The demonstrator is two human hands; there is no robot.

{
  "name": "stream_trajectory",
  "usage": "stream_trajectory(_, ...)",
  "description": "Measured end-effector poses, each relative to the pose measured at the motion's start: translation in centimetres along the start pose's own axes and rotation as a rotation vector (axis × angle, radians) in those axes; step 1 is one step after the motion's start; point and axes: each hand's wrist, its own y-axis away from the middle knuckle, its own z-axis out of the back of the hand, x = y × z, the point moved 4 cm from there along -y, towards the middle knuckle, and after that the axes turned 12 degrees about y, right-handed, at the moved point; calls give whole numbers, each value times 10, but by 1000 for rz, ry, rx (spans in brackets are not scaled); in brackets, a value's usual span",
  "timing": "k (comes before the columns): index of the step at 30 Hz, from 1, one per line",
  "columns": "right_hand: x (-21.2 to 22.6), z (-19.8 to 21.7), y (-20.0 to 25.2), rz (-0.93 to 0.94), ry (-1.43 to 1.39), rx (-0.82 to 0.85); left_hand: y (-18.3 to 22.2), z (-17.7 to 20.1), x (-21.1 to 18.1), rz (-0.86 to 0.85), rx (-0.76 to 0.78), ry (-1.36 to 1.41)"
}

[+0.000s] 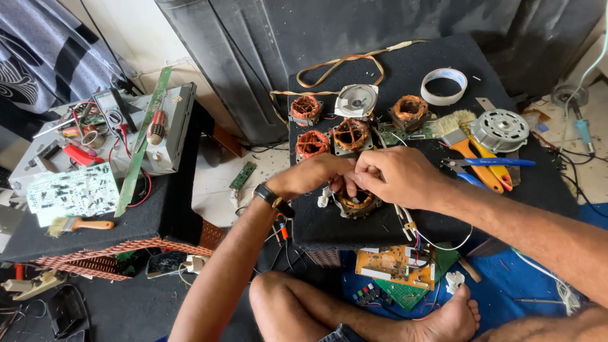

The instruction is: Repairing electric motor stators by connecting wires and using pliers on a workbench

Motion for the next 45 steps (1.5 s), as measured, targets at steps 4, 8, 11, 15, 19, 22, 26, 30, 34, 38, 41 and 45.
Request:
stream_trajectory(4, -3, -3, 1, -66, -32, -26, 13, -11, 1, -193, -261, -49)
stream_trajectory(8, -4, -7, -2, -104, -57, -31, 20, -12, 11, -311, -544, -287)
stream_trajectory(11, -2, -5, -4, -139, -62, -26, 22, -22, 15, -280, -662, -345)
stream_trajectory(15, -8, -8, -5, -172, -75, -18, 27, -35, 4, -224, -762, -364)
stream_trajectory(19, -11, -11, -7, -170, -77, 27, 24, -39, -1, -269, -757, -719)
stream_trajectory(22, -12, -10, -9, -149, -91, 35, 27, -43, -4, -412, -709, -1012)
stream_trajectory(26, -14, -9, -8, -153, -113, 36, 27, -49, -6, -613, -613, -1288)
stream_trajectory(30, -17, -11, -8, -163, -121, 65, 30, -55, -9, -675, -573, -1380)
stream_trajectory(34, -19, -12, -9, -164, -153, 59, 24, -54, 4, -742, -537, -1522)
stream_trajectory(38, -18, -12, -10, -133, -111, 60, 19, -55, 6, -784, -535, -1620)
stream_trajectory(41, -21, -14, -12, -126, -150, 33, 16, -57, 11, -758, -540, -1669)
stream_trajectory(45, -7, 10, -6, -122, -94, 7, 16, -63, 3, -693, -522, -1699)
